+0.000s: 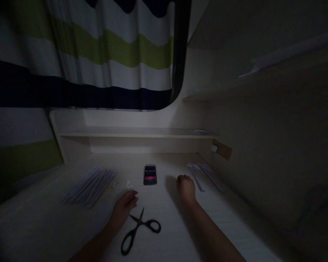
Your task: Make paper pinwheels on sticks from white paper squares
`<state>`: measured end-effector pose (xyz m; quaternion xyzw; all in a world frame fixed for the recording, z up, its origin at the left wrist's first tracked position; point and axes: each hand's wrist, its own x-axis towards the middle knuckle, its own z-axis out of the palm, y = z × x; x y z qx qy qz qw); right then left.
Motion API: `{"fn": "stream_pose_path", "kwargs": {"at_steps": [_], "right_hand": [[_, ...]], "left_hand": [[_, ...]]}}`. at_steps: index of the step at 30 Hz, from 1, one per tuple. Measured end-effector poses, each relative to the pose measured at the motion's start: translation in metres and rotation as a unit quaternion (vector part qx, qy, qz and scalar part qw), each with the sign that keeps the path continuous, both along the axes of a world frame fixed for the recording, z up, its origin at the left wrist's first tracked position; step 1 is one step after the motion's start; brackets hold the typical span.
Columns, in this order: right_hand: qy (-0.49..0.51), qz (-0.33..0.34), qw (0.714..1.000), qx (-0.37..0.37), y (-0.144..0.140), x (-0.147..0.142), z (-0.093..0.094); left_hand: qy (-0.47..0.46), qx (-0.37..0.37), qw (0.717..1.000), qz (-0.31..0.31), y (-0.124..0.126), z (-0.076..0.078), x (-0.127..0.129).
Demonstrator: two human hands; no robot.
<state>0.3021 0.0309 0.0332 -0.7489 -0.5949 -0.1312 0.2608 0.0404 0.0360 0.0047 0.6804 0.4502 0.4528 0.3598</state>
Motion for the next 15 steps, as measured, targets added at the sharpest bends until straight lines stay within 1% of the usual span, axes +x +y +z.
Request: {"fn": "stream_pose_path", "kwargs": {"at_steps": [1, 2, 5, 8, 11, 15], "right_hand": [[-0.001, 0.025, 1.0, 0.005, -0.004, -0.016, 0.001], [-0.002, 0.05, 0.999, 0.009, -0.009, -0.032, 0.001], [-0.002, 0.119, 0.993, 0.012, -0.024, -0.076, -0.004], [0.001, 0.173, 0.985, 0.012, -0.037, -0.104, -0.014], [0.007, 0.227, 0.974, 0.003, -0.046, -0.111, -0.022], [0.024, 0.285, 0.958, -0.012, -0.051, -0.1, -0.023]], "left_hand": [[0.084, 0.055, 0.994, 0.032, 0.002, 0.001, -0.003], [0.114, 0.071, 0.99, 0.051, 0.004, 0.003, -0.007], [0.181, 0.096, 0.974, 0.095, 0.012, 0.009, -0.023], [0.254, 0.097, 0.949, 0.161, 0.024, 0.016, -0.045], [0.317, 0.08, 0.918, 0.226, 0.033, 0.022, -0.071], [0.384, 0.029, 0.882, 0.272, 0.04, 0.024, -0.099]]}}
